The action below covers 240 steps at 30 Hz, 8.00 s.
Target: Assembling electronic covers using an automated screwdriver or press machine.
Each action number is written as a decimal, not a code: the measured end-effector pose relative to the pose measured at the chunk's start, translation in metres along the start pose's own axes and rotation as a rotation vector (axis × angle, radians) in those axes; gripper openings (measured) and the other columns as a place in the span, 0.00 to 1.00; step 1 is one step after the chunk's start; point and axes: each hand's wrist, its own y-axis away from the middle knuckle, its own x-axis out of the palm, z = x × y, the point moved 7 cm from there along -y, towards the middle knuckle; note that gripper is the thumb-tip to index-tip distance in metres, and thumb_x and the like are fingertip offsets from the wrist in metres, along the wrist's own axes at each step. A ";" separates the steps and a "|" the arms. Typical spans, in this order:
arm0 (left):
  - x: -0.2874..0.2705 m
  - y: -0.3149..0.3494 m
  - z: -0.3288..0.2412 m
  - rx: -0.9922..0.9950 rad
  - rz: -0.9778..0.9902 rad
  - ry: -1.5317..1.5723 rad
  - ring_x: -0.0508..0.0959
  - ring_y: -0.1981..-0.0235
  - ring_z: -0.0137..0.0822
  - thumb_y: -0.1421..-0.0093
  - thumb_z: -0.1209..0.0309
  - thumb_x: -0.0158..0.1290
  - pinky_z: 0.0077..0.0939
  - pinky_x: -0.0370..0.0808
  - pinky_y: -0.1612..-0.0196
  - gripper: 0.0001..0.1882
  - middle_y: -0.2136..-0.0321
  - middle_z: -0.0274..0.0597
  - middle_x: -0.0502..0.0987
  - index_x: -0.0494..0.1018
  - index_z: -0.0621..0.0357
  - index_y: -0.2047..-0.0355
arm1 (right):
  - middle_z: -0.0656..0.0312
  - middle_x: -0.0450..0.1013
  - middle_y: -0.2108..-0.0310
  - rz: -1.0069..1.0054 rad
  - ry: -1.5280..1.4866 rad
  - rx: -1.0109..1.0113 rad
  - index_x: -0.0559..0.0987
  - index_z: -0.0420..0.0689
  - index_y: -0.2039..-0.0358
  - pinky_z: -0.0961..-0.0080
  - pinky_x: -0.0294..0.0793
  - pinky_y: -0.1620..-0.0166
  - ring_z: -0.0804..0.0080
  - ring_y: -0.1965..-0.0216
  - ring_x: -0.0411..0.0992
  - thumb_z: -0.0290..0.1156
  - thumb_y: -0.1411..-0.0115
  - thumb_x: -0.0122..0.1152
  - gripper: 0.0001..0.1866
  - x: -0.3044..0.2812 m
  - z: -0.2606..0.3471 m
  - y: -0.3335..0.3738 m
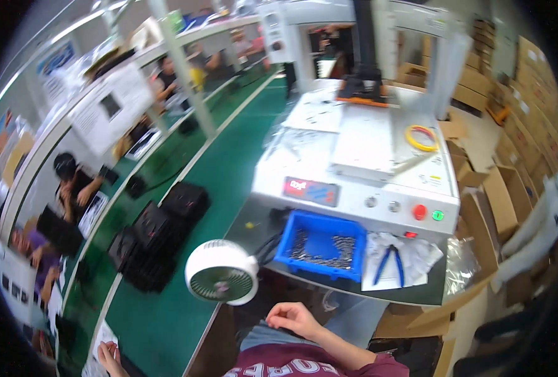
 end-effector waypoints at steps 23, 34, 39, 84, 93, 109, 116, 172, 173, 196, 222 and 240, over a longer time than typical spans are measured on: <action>0.382 0.084 -0.206 0.052 0.715 1.045 0.71 0.65 0.27 0.33 0.67 0.45 0.25 0.68 0.55 0.14 0.71 0.37 0.71 0.63 0.57 0.77 | 0.55 0.72 0.57 0.021 1.304 -0.469 0.66 0.38 0.45 0.74 0.71 0.51 0.69 0.56 0.72 0.30 0.44 0.63 0.28 0.081 0.252 -0.174; 0.380 0.050 -0.198 -0.027 0.642 1.177 0.70 0.68 0.27 0.33 0.68 0.45 0.22 0.69 0.59 0.14 0.73 0.37 0.70 0.63 0.58 0.77 | 0.30 0.51 0.40 0.227 1.802 -0.011 0.46 0.30 0.36 0.57 0.55 0.36 0.37 0.38 0.52 0.66 0.67 0.70 0.71 0.060 0.058 -0.433; 0.390 0.052 -0.197 -0.049 0.700 1.184 0.71 0.69 0.27 0.33 0.68 0.45 0.22 0.69 0.59 0.15 0.73 0.38 0.72 0.65 0.59 0.77 | 0.37 0.58 0.43 0.153 1.796 -0.032 0.49 0.32 0.36 0.59 0.63 0.41 0.42 0.42 0.59 0.57 0.66 0.70 0.65 0.067 0.048 -0.440; 0.411 0.273 -0.199 -0.401 1.583 0.749 0.74 0.53 0.32 0.40 0.81 0.51 0.26 0.75 0.51 0.26 0.51 0.45 0.70 0.56 0.62 0.42 | 0.54 0.69 0.54 -0.167 1.931 -0.808 0.72 0.39 0.49 0.66 0.71 0.52 0.57 0.54 0.70 0.38 0.48 0.66 0.27 0.124 0.288 -0.092; 0.409 0.277 -0.197 -0.319 1.354 0.839 0.70 0.48 0.32 0.33 0.72 0.43 0.27 0.68 0.46 0.24 0.46 0.42 0.67 0.53 0.57 0.39 | 0.33 0.61 0.53 -0.234 1.732 -0.195 0.45 0.26 0.37 0.62 0.69 0.51 0.42 0.53 0.67 0.65 0.44 0.50 0.56 0.094 0.256 -0.092; 0.420 0.234 -0.231 0.193 1.411 0.391 0.74 0.53 0.39 0.33 0.48 0.35 0.35 0.75 0.56 0.32 0.52 0.45 0.67 0.49 0.56 0.37 | 0.42 0.62 0.52 -0.281 1.736 -0.276 0.47 0.37 0.34 0.63 0.67 0.50 0.47 0.54 0.66 0.57 0.59 0.66 0.60 0.071 0.286 -0.054; 0.489 0.233 -0.297 0.392 1.382 0.287 0.75 0.56 0.35 0.33 0.50 0.39 0.29 0.73 0.56 0.29 0.55 0.45 0.69 0.56 0.60 0.41 | 0.45 0.63 0.52 -0.392 1.738 -0.296 0.49 0.39 0.34 0.65 0.69 0.55 0.50 0.54 0.67 0.57 0.59 0.67 0.59 0.039 0.299 -0.016; 0.625 0.361 -0.379 0.967 1.292 -0.511 0.66 0.44 0.59 0.63 0.32 0.54 0.38 0.62 0.42 0.56 0.47 0.71 0.64 0.64 0.73 0.47 | 0.32 0.68 0.53 -1.191 1.823 0.244 0.50 0.35 0.35 0.58 0.70 0.49 0.42 0.51 0.69 0.68 0.59 0.60 0.62 -0.112 0.407 -0.073; 0.627 0.342 -0.368 0.975 1.316 -0.524 0.65 0.43 0.58 0.61 0.33 0.53 0.35 0.62 0.41 0.50 0.45 0.71 0.61 0.70 0.62 0.47 | 0.33 0.67 0.51 -1.221 1.788 0.291 0.50 0.37 0.34 0.57 0.70 0.50 0.42 0.51 0.69 0.68 0.58 0.59 0.62 -0.112 0.402 -0.088; 0.495 0.245 -0.292 0.626 1.603 -0.260 0.70 0.60 0.31 0.51 0.58 0.58 0.20 0.66 0.54 0.48 0.62 0.43 0.68 0.50 0.68 0.36 | 0.46 0.72 0.55 -1.354 1.846 -0.233 0.70 0.40 0.48 0.59 0.69 0.49 0.48 0.52 0.69 0.56 0.42 0.50 0.33 -0.091 0.414 -0.032; 0.390 0.385 -0.256 1.368 1.813 -0.153 0.64 0.57 0.50 0.62 0.45 0.64 0.38 0.63 0.49 0.63 0.57 0.59 0.63 0.46 0.81 0.40 | 0.54 0.70 0.51 -0.449 0.127 -0.333 0.61 0.39 0.39 0.71 0.76 0.53 0.70 0.55 0.73 0.41 0.31 0.43 0.26 -0.031 0.201 0.062; 0.354 0.379 -0.116 -1.201 2.075 0.277 0.53 0.37 0.63 0.51 0.23 0.32 0.60 0.51 0.38 0.58 0.36 0.59 0.50 0.43 0.56 0.33 | 0.41 0.65 0.45 -0.115 -0.484 -0.287 0.56 0.28 0.40 0.56 0.71 0.46 0.52 0.47 0.69 0.41 0.31 0.39 0.30 -0.048 0.134 0.073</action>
